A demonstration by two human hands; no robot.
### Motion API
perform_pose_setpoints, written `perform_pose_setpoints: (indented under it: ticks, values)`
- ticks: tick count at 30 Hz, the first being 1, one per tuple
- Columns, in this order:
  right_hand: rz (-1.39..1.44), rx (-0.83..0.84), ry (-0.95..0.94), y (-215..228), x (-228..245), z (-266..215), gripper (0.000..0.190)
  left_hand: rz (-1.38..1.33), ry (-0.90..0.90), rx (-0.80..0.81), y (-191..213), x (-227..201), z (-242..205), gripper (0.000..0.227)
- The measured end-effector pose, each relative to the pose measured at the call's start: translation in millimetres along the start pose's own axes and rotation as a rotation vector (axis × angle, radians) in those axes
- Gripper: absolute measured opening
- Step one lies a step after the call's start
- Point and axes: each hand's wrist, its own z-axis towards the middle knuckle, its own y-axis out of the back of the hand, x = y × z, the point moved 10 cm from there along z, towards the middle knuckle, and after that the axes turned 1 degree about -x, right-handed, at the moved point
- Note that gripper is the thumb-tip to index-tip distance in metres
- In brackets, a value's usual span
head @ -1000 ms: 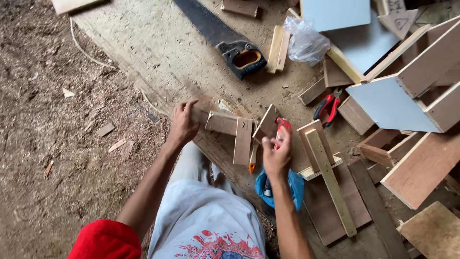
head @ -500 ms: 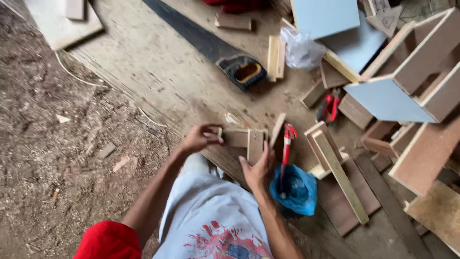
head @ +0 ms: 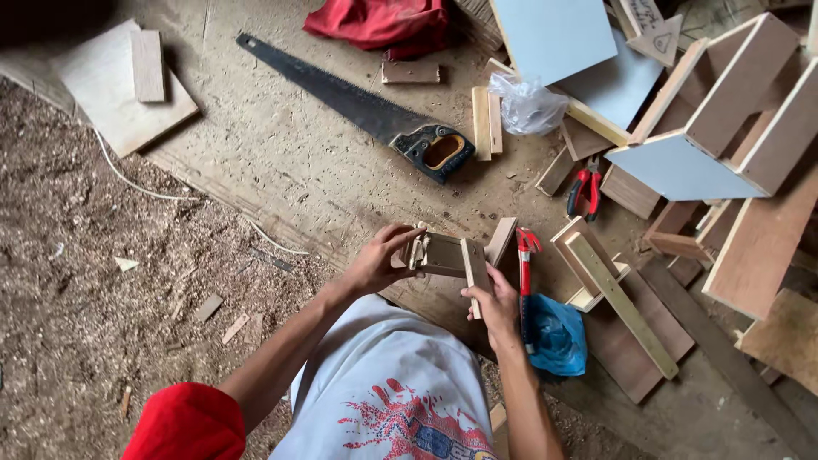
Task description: The person assembles small wooden boxes by hammering nails into pre-cut wooden pieces. They then use a hand saw to cut a larger piece of wood into smaller sections.
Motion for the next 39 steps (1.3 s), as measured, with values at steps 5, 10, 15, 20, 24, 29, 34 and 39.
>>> perform_pose_setpoints:
  ticks: [5,10,15,20,24,29,34,39]
  values:
    - [0.160,0.161,-0.092,-13.3,-14.9,21.2,0.064,0.169,-0.049,0.051,27.5,-39.6,21.3,0.085]
    - [-0.182,0.081,0.256,-27.0,-5.5,44.1,0.055,0.223,-0.066,0.058,31.3,-66.4,28.8,0.081]
    - [-0.395,0.016,0.740,-52.2,51.2,9.8,0.086,0.302,-0.054,0.095,20.6,-77.0,42.6,0.080]
    - [-0.643,-0.042,0.998,-89.5,92.2,-19.0,0.101,0.141,-0.013,0.070,19.3,-75.2,51.1,0.074]
    - [-0.737,-0.158,1.050,-99.0,102.5,-30.0,0.087,0.157,-0.048,0.075,18.3,-82.6,54.0,0.075]
    - [-0.539,0.185,0.949,-104.5,111.7,-19.0,0.054,0.343,-0.119,0.212,20.9,-80.5,48.7,0.077]
    - [-0.547,0.395,0.598,-107.7,101.8,3.0,0.058,0.392,-0.126,0.296,3.6,-69.2,48.4,0.075]
    - [-0.595,0.319,0.883,-94.8,124.1,-8.3,0.093,0.484,-0.173,0.282,-21.0,-61.2,49.5,0.077]
